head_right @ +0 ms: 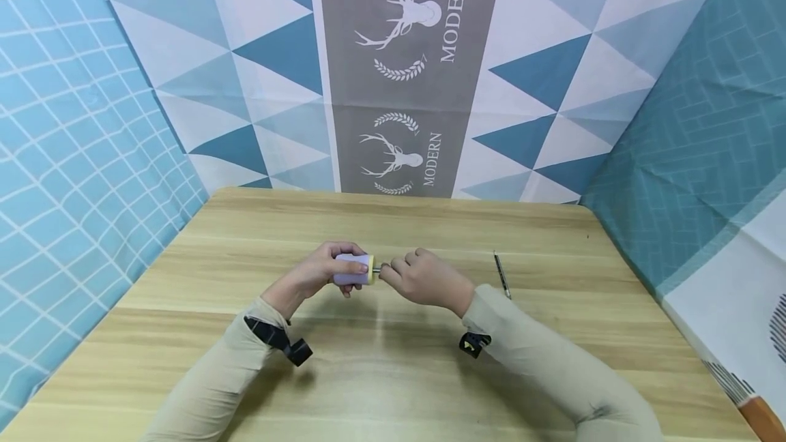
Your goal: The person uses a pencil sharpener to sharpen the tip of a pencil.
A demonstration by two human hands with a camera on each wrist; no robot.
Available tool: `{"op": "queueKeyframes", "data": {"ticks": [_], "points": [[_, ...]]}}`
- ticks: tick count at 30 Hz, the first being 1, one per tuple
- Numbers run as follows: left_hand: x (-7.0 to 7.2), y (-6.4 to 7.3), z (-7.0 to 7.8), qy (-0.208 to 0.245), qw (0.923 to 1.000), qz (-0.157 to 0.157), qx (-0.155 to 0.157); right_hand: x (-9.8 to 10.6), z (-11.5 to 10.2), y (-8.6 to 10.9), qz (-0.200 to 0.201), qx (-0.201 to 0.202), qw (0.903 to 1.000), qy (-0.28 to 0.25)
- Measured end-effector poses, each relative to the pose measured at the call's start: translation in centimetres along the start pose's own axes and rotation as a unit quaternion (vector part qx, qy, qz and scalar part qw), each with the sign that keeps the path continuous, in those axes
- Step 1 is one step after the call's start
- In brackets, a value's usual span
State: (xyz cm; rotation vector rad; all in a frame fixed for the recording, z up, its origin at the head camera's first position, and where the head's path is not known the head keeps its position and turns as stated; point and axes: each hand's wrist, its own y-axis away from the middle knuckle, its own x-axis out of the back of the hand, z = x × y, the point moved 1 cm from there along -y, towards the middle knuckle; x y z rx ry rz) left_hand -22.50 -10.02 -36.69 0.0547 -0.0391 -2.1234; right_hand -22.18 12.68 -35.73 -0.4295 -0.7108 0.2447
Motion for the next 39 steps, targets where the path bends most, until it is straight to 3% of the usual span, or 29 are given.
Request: {"op": "queueKeyframes", "data": {"ticks": [3,6,9,11,13,14,16,19,20,21,23,26,27,28,29,30,31,32,33,34,35,36,39], "points": [[0.0,0.0,-0.1,-0.004,1.0,0.006,0.004,0.0,0.0,-0.3,-0.026,-0.022,0.9954,-0.09],[0.0,-0.1,-0.3,-0.004,0.9999,0.014,0.006,0.0,0.2,-0.6,-0.08,-0.068,0.9733,-0.204],[0.0,-0.2,-0.4,-0.007,0.9998,0.019,0.006,0.0,0.5,-0.8,-0.136,-0.127,0.9251,-0.331],[0.1,-0.2,-0.3,-0.01,0.9998,0.019,0.004,-0.1,0.7,-1.0,-0.162,-0.167,0.8779,-0.419],[0.1,-0.1,-0.2,-0.015,0.9997,0.017,0.002,0.0,1.0,-1.2,-0.18,-0.213,0.8183,-0.503],[0.1,-0.1,-0.2,-0.016,0.9998,0.015,0.001,0.0,1.1,-1.2,-0.192,-0.238,0.7786,-0.548],[0.1,0.0,-0.1,-0.012,0.9999,0.01,0.001,0.2,1.4,-1.3,-0.219,-0.291,0.6842,-0.632],[0.0,0.0,-0.1,-0.001,1.0,0.003,0.001,0.3,1.8,-1.2,-0.249,-0.364,0.5282,-0.726],[-0.1,0.0,0.0,0.002,1.0,0.001,0.0,0.2,1.9,-1.1,-0.257,-0.381,0.4806,-0.747],[-0.1,0.1,0.0,0.005,1.0,0.0,-0.001,0.1,2.0,-1.0,-0.262,-0.39,0.4416,-0.764],[-0.2,0.1,0.0,0.007,1.0,0.0,-0.004,-0.1,2.2,-0.8,-0.268,-0.399,0.3759,-0.792],[-0.4,0.1,0.0,0.002,0.9999,0.002,-0.011,-0.5,2.5,-0.5,-0.272,-0.401,0.2909,-0.825],[-0.4,0.1,0.0,0.001,0.9999,0.003,-0.013,-0.6,2.6,-0.4,-0.274,-0.401,0.2674,-0.832],[-0.5,0.1,0.0,0.0,0.9999,0.004,-0.014,-0.6,2.7,-0.3,-0.276,-0.401,0.2508,-0.837],[-0.5,0.0,-0.1,-0.001,0.9999,0.005,-0.014,-0.7,2.8,-0.3,-0.278,-0.4,0.2426,-0.839],[-0.5,0.0,-0.1,0.0,0.9999,0.007,-0.014,-0.7,2.9,-0.2,-0.282,-0.399,0.2462,-0.837],[-0.5,0.0,-0.2,0.0,0.9999,0.009,-0.013,-0.7,3.0,-0.2,-0.285,-0.398,0.262,-0.832],[-0.5,-0.1,-0.2,0.0,0.9998,0.011,-0.013,-0.6,3.0,-0.3,-0.286,-0.397,0.2889,-0.823],[-0.5,-0.1,-0.2,0.0,0.9998,0.013,-0.012,-0.5,3.1,-0.3,-0.286,-0.394,0.3273,-0.81],[-0.5,-0.1,-0.3,0.0,0.9998,0.014,-0.012,-0.4,3.1,-0.4,-0.283,-0.389,0.3763,-0.792],[-0.5,-0.2,-0.3,-0.001,0.9998,0.013,-0.013,-0.2,3.2,-0.5,-0.278,-0.383,0.4346,-0.766],[-0.5,-0.2,-0.4,-0.001,0.9998,0.013,-0.013,0.1,3.2,-0.6,-0.27,-0.374,0.4993,-0.733],[-0.4,-0.3,-0.4,0.006,0.9998,0.014,-0.013,0.8,2.8,-1.0,-0.224,-0.31,0.7073,-0.595]]}}
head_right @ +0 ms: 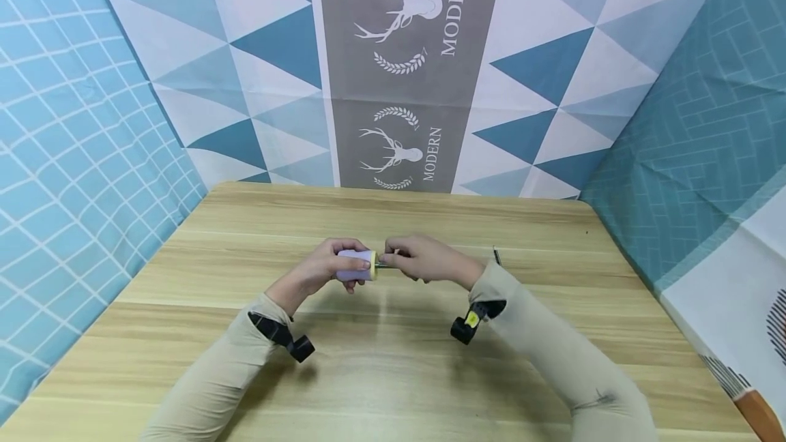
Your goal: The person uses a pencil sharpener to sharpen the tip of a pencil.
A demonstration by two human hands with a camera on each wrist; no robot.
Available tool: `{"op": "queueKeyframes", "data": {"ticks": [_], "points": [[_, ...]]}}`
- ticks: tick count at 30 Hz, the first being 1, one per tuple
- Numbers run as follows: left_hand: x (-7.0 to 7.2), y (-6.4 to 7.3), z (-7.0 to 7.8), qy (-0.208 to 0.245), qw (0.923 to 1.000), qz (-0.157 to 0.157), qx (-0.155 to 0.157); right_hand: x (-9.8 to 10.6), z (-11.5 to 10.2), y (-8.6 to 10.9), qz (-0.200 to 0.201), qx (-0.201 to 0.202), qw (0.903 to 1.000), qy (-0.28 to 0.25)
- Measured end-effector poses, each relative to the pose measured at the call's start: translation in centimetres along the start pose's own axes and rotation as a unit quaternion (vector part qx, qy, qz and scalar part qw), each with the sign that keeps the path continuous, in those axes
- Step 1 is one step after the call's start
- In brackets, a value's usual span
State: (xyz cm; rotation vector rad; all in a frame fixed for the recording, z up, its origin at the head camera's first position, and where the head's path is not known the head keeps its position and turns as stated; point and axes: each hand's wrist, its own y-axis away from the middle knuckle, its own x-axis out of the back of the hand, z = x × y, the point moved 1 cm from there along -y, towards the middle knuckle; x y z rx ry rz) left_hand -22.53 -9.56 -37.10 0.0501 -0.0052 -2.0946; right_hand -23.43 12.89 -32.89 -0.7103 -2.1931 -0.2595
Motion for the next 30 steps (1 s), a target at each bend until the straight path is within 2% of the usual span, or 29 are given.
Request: {"op": "queueKeyframes", "data": {"ticks": [1,2,3,4,5,6,8,10,11,12,13,14,15,16,18,19,22,24,28,30], "points": [[0.1,0.0,0.0,0.003,1.0,0.001,-0.001,-0.2,-0.2,0.1,0.031,0.041,0.9957,0.077],[0.1,0.0,0.0,0.006,1.0,0.001,-0.001,-0.4,-0.3,0.3,0.062,0.086,0.9827,0.152],[0.2,0.0,0.0,0.009,1.0,0.002,-0.001,-0.7,-0.4,0.4,0.093,0.133,0.9618,0.221],[0.2,0.1,0.1,0.012,0.9999,0.002,-0.001,-1.0,-0.4,0.6,0.124,0.18,0.9329,0.286],[0.2,0.1,0.1,0.014,0.9999,0.001,-0.002,-1.3,-0.3,0.8,0.152,0.223,0.9002,0.342],[0.2,0.1,0.1,0.014,0.9999,0.0,-0.002,-1.5,-0.1,0.9,0.181,0.26,0.8632,0.393],[0.2,0.2,0.2,0.012,0.9999,-0.005,-0.001,-1.9,0.2,1.1,0.225,0.322,0.7892,0.472],[0.1,0.2,0.2,0.009,0.9999,-0.008,0.0,-2.0,0.7,1.2,0.256,0.364,0.7245,0.526],[0.0,0.2,0.2,0.007,0.9999,-0.01,0.001,-2.1,0.8,1.2,0.263,0.379,0.702,0.543],[0.0,0.1,0.2,0.005,0.9999,-0.012,0.002,-2.0,1.0,1.2,0.267,0.39,0.6843,0.555],[0.0,0.1,0.2,0.004,0.9999,-0.012,0.002,-2.0,1.1,1.2,0.268,0.398,0.6731,0.563],[-0.1,0.1,0.1,0.004,0.9999,-0.012,0.003,-1.9,1.2,1.2,0.265,0.403,0.6673,0.567],[-0.1,0.2,0.1,0.005,0.9999,-0.01,0.004,-1.9,1.2,1.2,0.26,0.407,0.6656,0.569],[-0.1,0.2,0.1,0.005,0.9999,-0.009,0.005,-1.9,1.2,1.2,0.254,0.408,0.6681,0.568],[-0.2,0.2,0.0,0.006,1.0,-0.005,0.006,-1.9,1.2,1.1,0.241,0.407,0.6822,0.558],[-0.2,0.2,0.0,0.007,1.0,-0.004,0.006,-1.9,1.3,1.1,0.234,0.405,0.6927,0.549],[-0.3,0.2,-0.1,0.001,1.0,-0.002,0.004,-2.0,1.3,1.0,0.218,0.397,0.7395,0.498],[-0.3,0.1,-0.1,-0.005,1.0,-0.001,0.003,-2.1,1.3,0.9,0.205,0.387,0.7798,0.447],[-0.2,0.0,-0.2,-0.008,1.0,0.003,0.001,-1.8,1.5,0.5,0.143,0.333,0.8898,0.277],[-0.2,-0.1,-0.2,-0.008,1.0,0.001,0.002,-1.4,1.6,0.3,0.108,0.291,0.9349,0.172]]}}
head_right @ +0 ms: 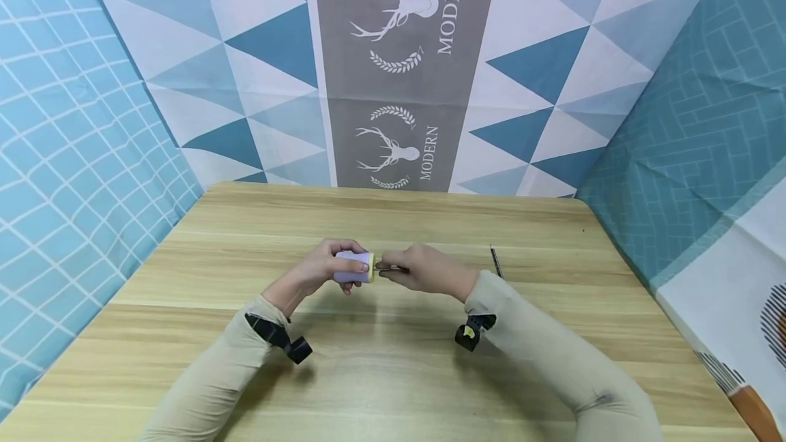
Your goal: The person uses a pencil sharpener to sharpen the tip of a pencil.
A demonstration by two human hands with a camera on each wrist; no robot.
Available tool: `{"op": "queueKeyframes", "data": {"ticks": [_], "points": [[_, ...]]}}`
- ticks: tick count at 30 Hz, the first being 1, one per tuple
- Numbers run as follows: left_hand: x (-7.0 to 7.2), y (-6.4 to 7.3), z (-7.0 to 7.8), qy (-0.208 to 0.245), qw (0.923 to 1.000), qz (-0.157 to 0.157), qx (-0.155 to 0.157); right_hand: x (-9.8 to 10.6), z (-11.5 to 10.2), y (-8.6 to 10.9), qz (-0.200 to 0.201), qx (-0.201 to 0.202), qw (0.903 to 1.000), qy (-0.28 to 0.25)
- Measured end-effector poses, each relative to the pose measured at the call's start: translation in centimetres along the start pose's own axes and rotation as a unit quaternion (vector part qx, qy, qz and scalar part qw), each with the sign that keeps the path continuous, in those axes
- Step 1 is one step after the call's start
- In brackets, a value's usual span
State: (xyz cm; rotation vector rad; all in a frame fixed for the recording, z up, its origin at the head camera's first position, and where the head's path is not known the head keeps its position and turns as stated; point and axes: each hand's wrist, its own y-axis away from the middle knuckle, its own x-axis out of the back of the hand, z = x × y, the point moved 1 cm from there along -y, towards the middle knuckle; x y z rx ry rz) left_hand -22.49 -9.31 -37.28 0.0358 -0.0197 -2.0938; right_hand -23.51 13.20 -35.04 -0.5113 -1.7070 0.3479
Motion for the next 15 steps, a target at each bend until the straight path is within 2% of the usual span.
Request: {"op": "queueKeyframes", "data": {"ticks": [1,2,3,5,7,8,9,11,15], "points": [[0.01,0.0,0.0,0.0,1.0,-0.002,0.0,0.19,0.08,-0.11,-0.012,-0.038,0.9977,-0.055],[0.0,0.0,0.01,0.001,1.0,-0.005,0.0,0.34,0.17,-0.18,-0.024,-0.076,0.9916,-0.102],[-0.02,0.01,0.04,-0.001,1.0,-0.009,-0.001,0.52,0.2,-0.22,-0.038,-0.117,0.9808,-0.152],[-0.04,0.07,0.12,-0.007,0.9999,-0.015,-0.002,0.81,0.19,-0.32,-0.059,-0.195,0.9491,-0.24],[-0.05,0.12,0.21,-0.012,0.9997,-0.021,-0.005,0.98,0.12,-0.24,-0.077,-0.273,0.9078,-0.309],[-0.04,0.16,0.26,-0.015,0.9996,-0.023,-0.006,1.0,0.11,-0.19,-0.081,-0.3,0.8878,-0.339],[-0.04,0.19,0.31,-0.018,0.9996,-0.023,-0.005,1.03,0.1,-0.16,-0.084,-0.32,0.8692,-0.367],[-0.01,0.21,0.34,-0.019,0.9995,-0.025,-0.006,0.96,0.25,-0.09,-0.087,-0.344,0.8397,-0.411],[-0.03,0.3,0.54,-0.015,0.9995,-0.026,-0.005,0.81,0.67,-0.03,-0.101,-0.365,0.7817,-0.495]]}}
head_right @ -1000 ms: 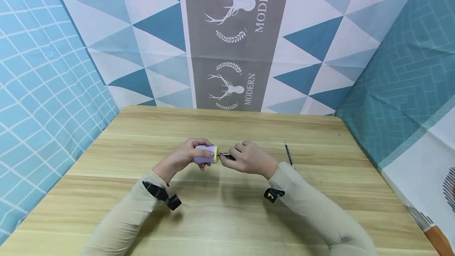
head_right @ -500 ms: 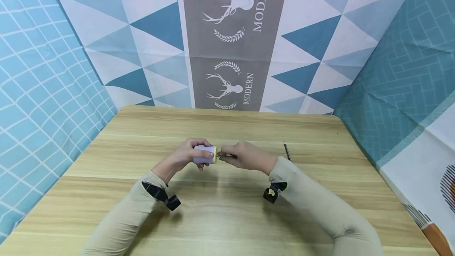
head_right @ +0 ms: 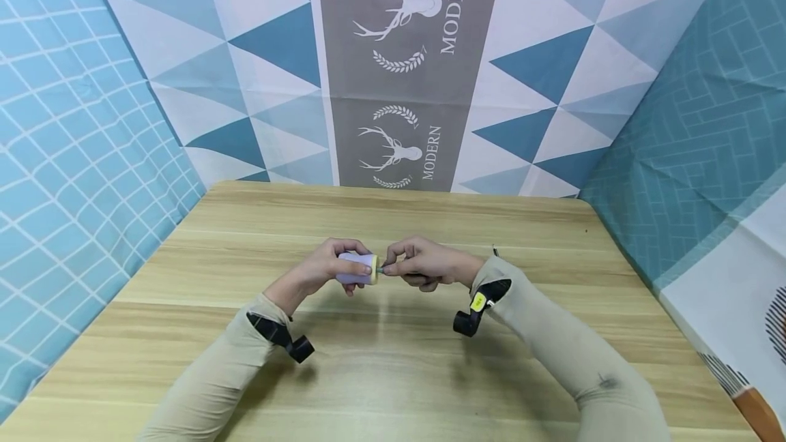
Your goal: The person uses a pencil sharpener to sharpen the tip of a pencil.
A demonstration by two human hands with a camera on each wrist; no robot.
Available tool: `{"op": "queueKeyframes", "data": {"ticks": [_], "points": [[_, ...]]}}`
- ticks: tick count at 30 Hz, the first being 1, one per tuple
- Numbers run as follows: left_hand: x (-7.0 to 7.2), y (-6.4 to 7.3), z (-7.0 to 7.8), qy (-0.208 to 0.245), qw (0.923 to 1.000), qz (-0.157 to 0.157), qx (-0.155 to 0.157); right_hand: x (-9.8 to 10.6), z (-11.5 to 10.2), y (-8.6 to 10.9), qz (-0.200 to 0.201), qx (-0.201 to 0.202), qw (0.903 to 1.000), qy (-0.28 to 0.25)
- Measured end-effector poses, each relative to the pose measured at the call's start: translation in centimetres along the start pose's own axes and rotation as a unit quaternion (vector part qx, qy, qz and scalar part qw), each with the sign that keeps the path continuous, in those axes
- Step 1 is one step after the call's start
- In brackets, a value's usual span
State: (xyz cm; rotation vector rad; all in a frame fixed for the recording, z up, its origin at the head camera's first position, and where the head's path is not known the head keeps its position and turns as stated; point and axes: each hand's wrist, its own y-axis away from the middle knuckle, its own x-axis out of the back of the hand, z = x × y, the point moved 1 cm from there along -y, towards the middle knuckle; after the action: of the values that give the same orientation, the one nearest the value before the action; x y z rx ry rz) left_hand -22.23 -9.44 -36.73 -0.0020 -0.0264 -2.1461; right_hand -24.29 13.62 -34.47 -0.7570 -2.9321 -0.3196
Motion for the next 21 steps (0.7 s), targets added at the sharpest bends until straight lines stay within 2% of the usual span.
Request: {"op": "queueKeyframes", "data": {"ticks": [3,6,9,13,16,18,21], "points": [[0.0,0.1,0.2,0.004,1.0,0.0,0.0,0.2,0.0,-0.2,-0.037,-0.037,0.9972,-0.053],[-0.1,0.1,0.2,0.003,1.0,0.001,-0.001,0.5,-0.1,-0.2,-0.07,-0.061,0.9921,-0.084],[0.0,0.1,0.2,0.001,1.0,0.0,-0.002,0.6,-0.4,-0.3,-0.09,-0.07,0.9893,-0.091],[0.0,0.1,0.2,0.003,1.0,-0.006,-0.003,0.7,-0.8,-0.4,-0.092,-0.075,0.99,-0.077],[0.1,0.0,0.2,0.012,0.9999,-0.004,-0.002,0.6,-1.2,-0.3,-0.073,-0.069,0.9945,-0.029],[0.2,0.1,0.2,0.016,0.9999,-0.001,-0.003,0.4,-1.6,-0.3,-0.052,-0.06,0.9964,0.031],[0.3,0.2,0.3,0.02,0.9998,0.001,-0.008,0.0,-2.3,0.2,0.0,-0.037,0.9888,0.144]]}}
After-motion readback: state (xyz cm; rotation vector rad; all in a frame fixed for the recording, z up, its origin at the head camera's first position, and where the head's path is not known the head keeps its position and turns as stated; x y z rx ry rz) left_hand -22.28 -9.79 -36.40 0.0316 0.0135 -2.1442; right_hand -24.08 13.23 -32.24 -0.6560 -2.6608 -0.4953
